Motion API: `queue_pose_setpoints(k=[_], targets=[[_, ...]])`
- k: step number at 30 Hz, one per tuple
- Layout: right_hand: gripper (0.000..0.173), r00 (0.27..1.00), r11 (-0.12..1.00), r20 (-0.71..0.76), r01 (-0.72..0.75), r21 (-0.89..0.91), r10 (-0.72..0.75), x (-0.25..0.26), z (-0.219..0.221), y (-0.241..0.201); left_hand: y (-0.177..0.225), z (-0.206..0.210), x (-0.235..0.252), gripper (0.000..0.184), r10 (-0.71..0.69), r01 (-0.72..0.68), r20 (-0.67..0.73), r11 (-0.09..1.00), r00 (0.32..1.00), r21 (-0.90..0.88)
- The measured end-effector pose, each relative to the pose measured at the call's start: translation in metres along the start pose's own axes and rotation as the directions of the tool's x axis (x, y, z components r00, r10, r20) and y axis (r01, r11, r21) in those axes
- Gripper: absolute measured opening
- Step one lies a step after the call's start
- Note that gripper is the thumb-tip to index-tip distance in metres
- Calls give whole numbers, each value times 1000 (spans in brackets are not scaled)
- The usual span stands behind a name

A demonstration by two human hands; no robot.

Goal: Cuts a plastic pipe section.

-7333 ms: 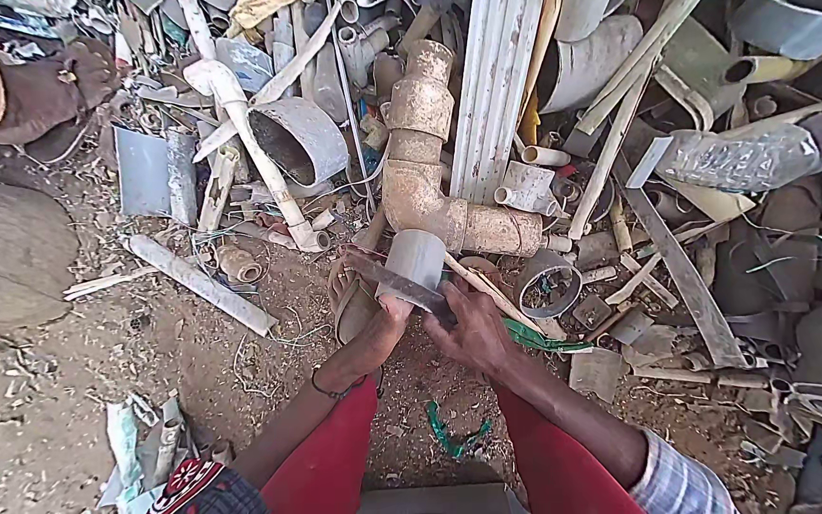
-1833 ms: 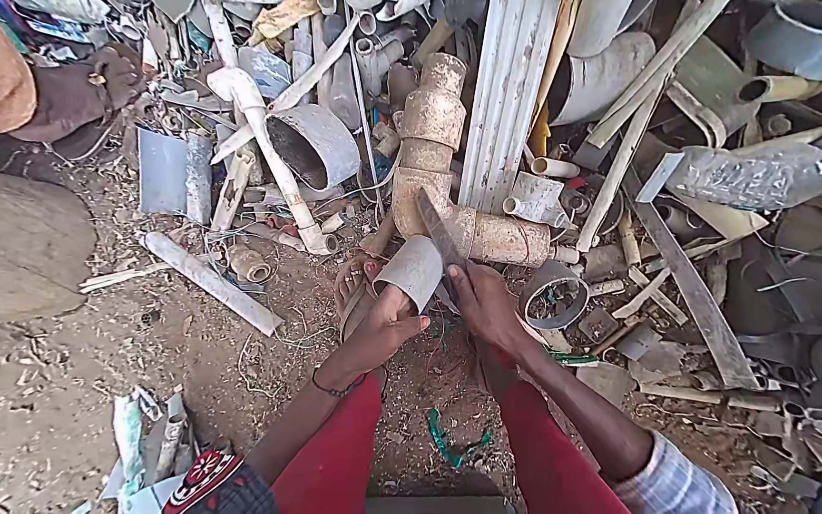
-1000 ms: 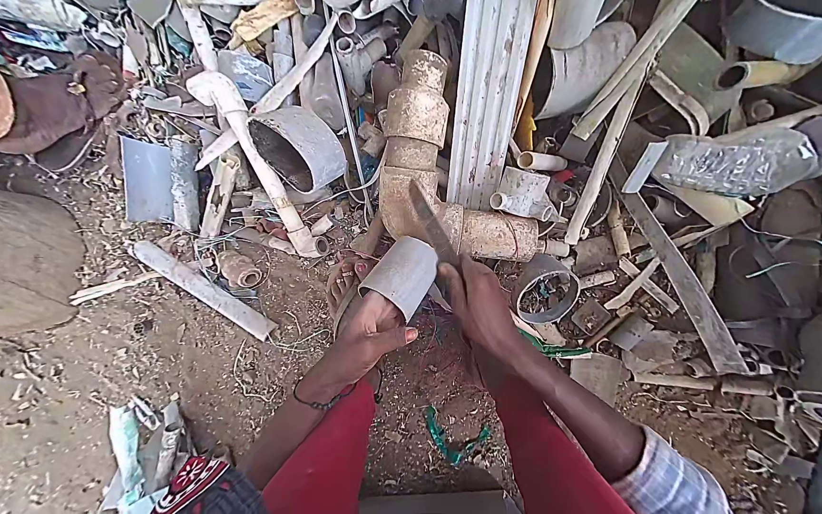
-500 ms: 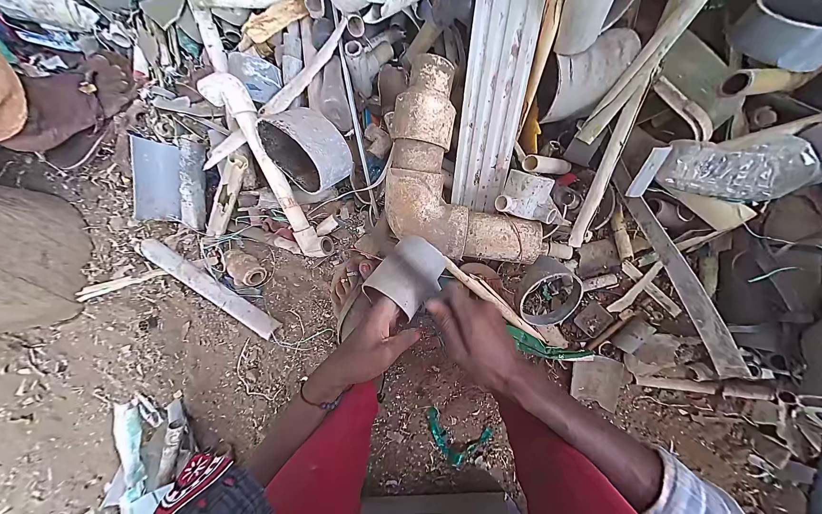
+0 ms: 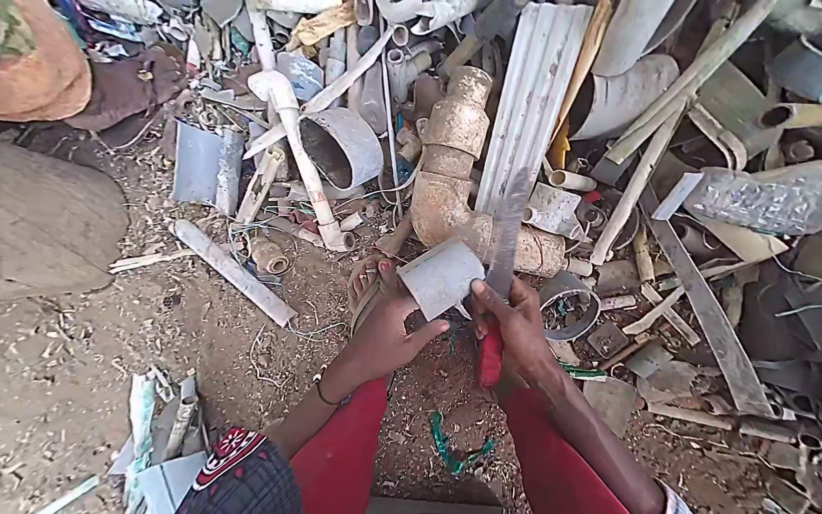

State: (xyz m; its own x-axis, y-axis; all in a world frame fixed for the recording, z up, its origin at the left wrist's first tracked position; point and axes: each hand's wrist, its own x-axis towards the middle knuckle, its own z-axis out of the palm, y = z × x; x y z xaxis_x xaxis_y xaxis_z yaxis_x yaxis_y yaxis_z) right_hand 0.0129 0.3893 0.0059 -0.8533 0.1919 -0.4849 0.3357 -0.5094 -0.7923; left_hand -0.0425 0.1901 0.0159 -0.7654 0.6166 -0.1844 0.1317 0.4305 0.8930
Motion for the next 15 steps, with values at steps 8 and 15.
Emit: queue_pose_setpoints(k=[8,15], targets=[[15,999,957,42,-15,290,2,-10,-20,3,20,-18,-10,32,-204,141,-148,925,968,-352],[5,965,994,262,-21,105,-8,-15,-25,11,23,-13,-8,48,-199,224,127,606,972,-763]])
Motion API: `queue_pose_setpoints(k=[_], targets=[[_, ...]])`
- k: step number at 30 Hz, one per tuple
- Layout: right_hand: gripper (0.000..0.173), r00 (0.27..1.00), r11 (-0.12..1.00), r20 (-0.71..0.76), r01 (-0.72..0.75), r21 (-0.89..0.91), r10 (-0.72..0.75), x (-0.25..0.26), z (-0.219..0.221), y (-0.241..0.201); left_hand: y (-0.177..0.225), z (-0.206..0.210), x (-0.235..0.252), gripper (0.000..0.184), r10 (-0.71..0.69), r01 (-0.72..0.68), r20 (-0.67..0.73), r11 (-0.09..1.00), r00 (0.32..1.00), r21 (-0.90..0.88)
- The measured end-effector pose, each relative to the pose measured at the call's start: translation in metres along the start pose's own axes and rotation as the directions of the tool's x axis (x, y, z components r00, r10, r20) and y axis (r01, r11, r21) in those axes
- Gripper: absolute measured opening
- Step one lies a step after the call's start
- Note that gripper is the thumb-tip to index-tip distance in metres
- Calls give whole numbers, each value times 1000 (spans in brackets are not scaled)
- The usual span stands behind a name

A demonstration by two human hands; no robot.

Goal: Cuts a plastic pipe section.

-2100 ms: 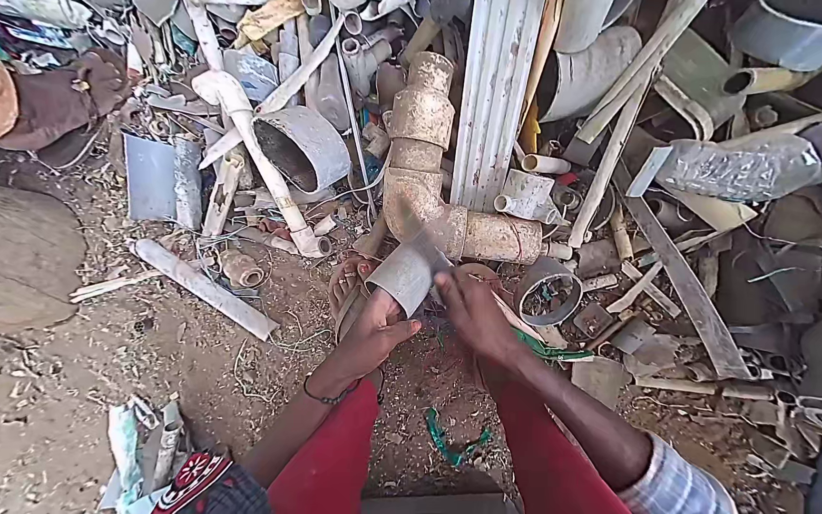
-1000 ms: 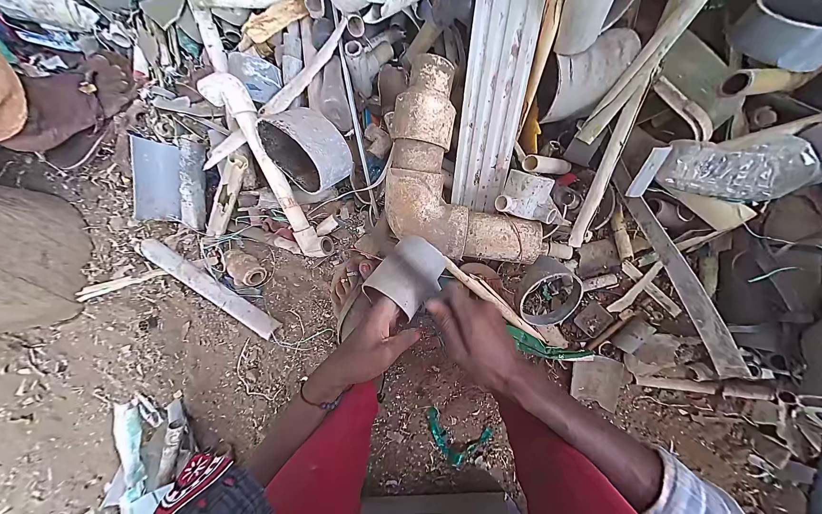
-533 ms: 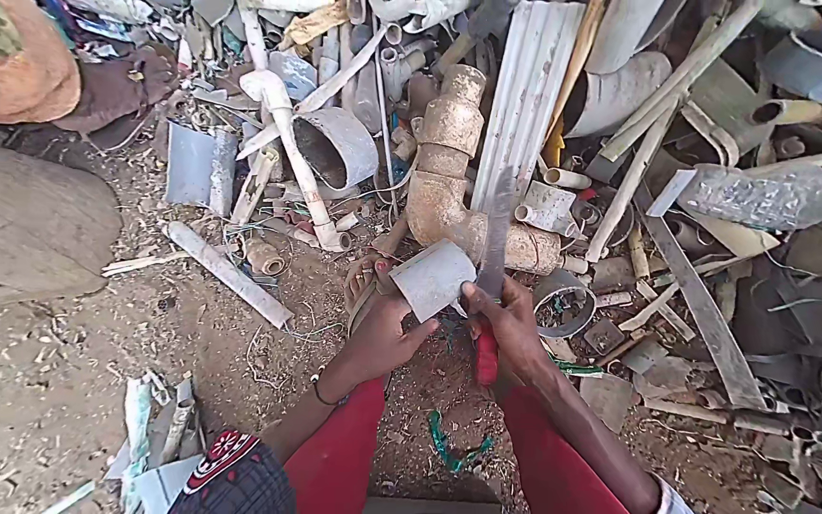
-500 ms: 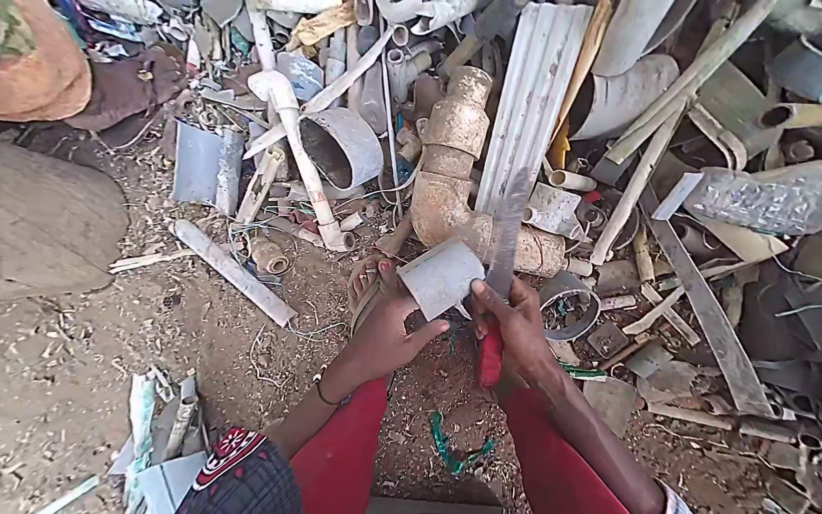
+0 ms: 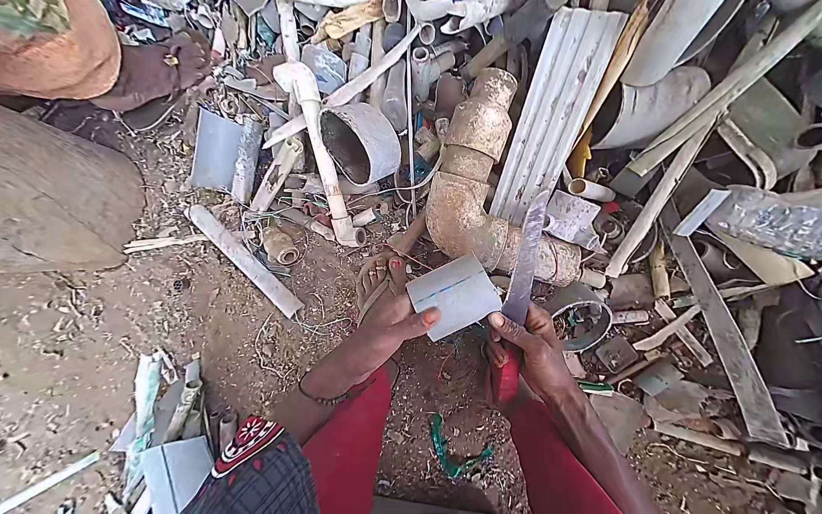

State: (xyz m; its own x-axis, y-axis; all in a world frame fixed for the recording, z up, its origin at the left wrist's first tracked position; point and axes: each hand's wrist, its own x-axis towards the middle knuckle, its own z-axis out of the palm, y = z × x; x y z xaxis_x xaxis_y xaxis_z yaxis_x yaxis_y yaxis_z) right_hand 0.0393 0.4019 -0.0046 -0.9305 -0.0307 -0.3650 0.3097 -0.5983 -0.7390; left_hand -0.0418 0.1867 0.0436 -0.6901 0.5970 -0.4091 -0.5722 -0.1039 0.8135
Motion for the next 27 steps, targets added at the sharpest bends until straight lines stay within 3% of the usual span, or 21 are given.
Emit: queue_pose_setpoints(k=[1,3,5,7,8,10,13,15,17,20,25,27], targets=[[8,1000,998,16,10,-64,-9,0,-1,0,3,-4,1,50,-35,36,76,999,997,-8],[19,1000,987,18,-4,-163,7,-1,1,-2,6,-8,4,35,-76,75,140,997,987,11],[21,998,943,-55,-41,-332,24,-1,8,-2,5,-5,8,22,-62,43,80,973,995,225],[48,990,762,-139,-82,-642,-10,1,8,-6,-3,1,11,33,-23,14,9,835,1000,550],[50,984,642,-163,-76,-763,-77,1,9,-7,-8,3,12,39,-14,16,-9,765,1000,644],[45,968,481,-148,-34,-876,-201,1,10,-9,-14,5,11,45,-28,15,8,741,1000,672],[44,979,405,-84,-2,-914,-183,3,14,-11,-12,4,7,46,-62,13,48,728,997,685],[46,992,443,-76,-24,-896,-100,3,21,-8,-9,1,5,49,-101,23,64,687,993,727],[45,1000,482,4,10,-876,-14,-4,30,-7,-13,-2,4,51,-85,-14,110,723,990,691],[45,987,446,154,119,-887,44,-9,33,-14,-20,-4,3,52,-15,-104,183,777,983,620],[44,998,443,-21,6,-896,-55,9,21,-21,-6,2,4,50,-163,-28,149,579,975,815],[44,997,437,76,69,-897,0,0,35,-20,-3,5,5,38,-206,-1,122,504,971,864]])
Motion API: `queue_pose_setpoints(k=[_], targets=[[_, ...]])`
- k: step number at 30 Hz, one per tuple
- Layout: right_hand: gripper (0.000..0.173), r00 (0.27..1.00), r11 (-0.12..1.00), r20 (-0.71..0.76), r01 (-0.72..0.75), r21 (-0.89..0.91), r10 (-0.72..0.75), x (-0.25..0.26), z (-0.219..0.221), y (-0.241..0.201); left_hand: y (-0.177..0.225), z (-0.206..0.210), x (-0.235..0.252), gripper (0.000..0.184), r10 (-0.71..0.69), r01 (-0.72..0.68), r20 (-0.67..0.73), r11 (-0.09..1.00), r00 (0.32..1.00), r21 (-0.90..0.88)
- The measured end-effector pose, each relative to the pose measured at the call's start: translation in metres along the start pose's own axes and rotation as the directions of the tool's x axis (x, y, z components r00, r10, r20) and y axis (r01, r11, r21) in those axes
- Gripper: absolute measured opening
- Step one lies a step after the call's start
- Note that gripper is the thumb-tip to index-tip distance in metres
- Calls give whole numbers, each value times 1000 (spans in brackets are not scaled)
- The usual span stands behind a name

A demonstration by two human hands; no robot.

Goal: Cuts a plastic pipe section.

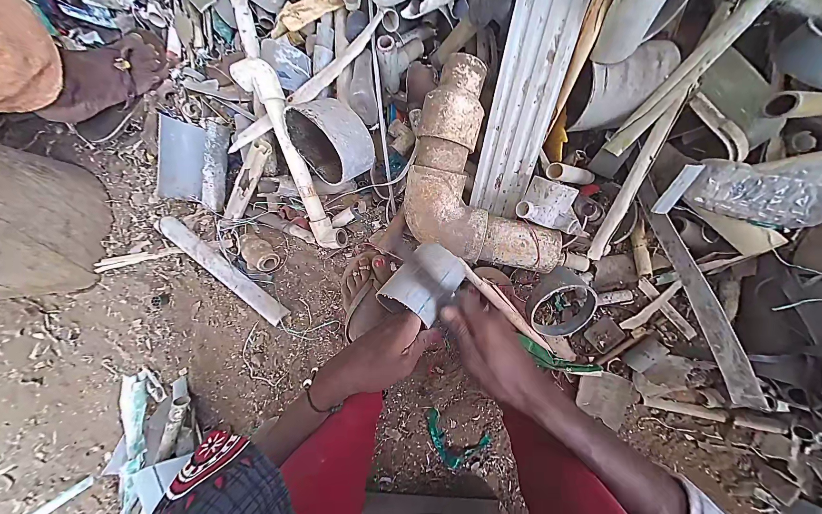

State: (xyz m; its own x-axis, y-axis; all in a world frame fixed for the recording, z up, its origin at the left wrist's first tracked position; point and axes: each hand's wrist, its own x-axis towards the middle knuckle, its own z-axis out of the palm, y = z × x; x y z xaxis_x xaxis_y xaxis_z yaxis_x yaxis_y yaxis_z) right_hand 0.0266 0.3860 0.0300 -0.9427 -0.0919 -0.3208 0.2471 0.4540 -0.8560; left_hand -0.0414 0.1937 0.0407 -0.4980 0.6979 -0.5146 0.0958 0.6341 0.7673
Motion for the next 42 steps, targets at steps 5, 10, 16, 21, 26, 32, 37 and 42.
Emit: queue_pose_setpoints(k=[5,10,16,21,26,32,37,42], targets=[[49,998,997,1,58,-54,-58,9,3,9,-5,2,3,57,52,-56,-43,993,998,-103],[50,987,991,-97,132,14,-130,5,6,4,-9,8,8,67,101,-147,-162,941,982,-305],[34,978,977,-200,21,-211,-65,2,3,9,-14,9,18,63,-35,-16,-176,960,984,-279],[35,954,894,-120,206,-399,-274,2,22,26,-12,9,23,56,6,-66,-143,904,990,-422],[34,905,901,-258,233,-366,-339,-1,18,24,-14,9,27,59,-44,-28,-111,817,993,-575],[23,945,867,-230,93,-490,-231,12,20,42,-12,10,27,65,-57,-32,-106,723,993,-690],[24,946,861,-202,124,-494,-252,6,18,44,-12,11,29,61,-71,-42,-120,664,990,-746],[34,975,871,-172,42,-489,-144,8,5,41,-13,11,29,63,-69,-20,-101,725,993,-689]])
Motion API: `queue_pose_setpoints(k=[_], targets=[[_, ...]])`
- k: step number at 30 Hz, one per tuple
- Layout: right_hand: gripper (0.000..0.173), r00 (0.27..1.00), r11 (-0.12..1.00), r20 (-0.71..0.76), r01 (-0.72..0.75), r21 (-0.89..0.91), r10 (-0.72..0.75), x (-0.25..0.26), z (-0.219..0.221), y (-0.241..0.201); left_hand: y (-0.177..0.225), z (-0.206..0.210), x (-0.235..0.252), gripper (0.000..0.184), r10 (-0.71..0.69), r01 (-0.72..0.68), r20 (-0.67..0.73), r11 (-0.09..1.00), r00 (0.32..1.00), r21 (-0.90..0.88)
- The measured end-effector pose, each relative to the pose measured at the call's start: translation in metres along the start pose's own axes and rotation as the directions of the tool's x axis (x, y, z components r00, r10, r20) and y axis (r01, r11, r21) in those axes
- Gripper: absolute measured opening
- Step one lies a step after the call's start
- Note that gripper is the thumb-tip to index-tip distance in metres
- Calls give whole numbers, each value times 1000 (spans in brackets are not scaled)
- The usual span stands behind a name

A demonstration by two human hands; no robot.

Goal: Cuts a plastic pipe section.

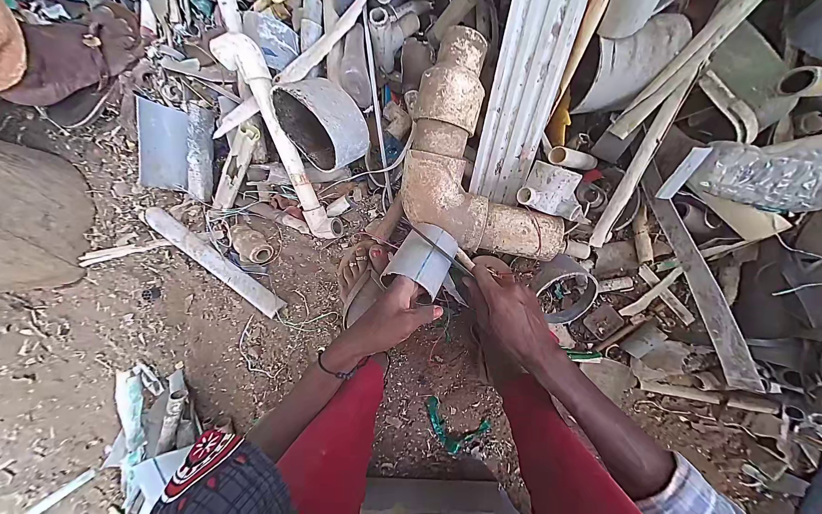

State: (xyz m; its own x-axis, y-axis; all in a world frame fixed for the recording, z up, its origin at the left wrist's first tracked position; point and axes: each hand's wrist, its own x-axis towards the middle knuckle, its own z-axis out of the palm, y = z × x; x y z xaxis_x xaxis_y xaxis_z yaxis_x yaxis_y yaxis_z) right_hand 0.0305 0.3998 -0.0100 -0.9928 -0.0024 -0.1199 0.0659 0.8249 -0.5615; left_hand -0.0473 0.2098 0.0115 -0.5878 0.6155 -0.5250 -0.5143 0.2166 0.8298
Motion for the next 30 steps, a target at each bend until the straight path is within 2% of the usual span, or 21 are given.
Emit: queue_pose_setpoints(k=[4,8,11,13,16,20,22,25,27,30], targets=[[37,995,993,94,35,114,-45,-8,-9,-11,1,0,1,62,-4,4,7,1000,1000,28],[44,974,961,208,-135,240,85,2,-9,-4,2,2,0,67,-22,22,0,1000,1000,3],[44,960,949,279,-95,302,8,-1,-15,-13,0,0,0,70,15,-15,13,1000,1000,-3],[42,966,957,256,-55,286,-21,-1,-18,-11,-2,-1,1,74,18,-19,39,1000,999,22],[43,965,946,257,-128,299,50,5,-15,0,0,0,2,78,-11,8,57,999,998,51],[43,960,926,263,-8,378,-99,-6,-14,-14,-1,0,-1,78,5,-5,54,1000,999,6],[42,977,921,211,-64,385,-21,-6,-13,-6,-2,0,1,82,42,-40,79,999,996,-28],[40,978,902,37,-204,381,205,-2,-14,10,-1,2,-7,88,89,-84,30,989,996,-124],[39,981,928,-18,-178,327,194,-7,-25,6,5,2,-15,80,128,-129,-11,981,992,-147],[31,999,987,-36,6,158,-1,-16,-32,-7,12,5,-14,55,138,-142,-68,988,988,-56]])
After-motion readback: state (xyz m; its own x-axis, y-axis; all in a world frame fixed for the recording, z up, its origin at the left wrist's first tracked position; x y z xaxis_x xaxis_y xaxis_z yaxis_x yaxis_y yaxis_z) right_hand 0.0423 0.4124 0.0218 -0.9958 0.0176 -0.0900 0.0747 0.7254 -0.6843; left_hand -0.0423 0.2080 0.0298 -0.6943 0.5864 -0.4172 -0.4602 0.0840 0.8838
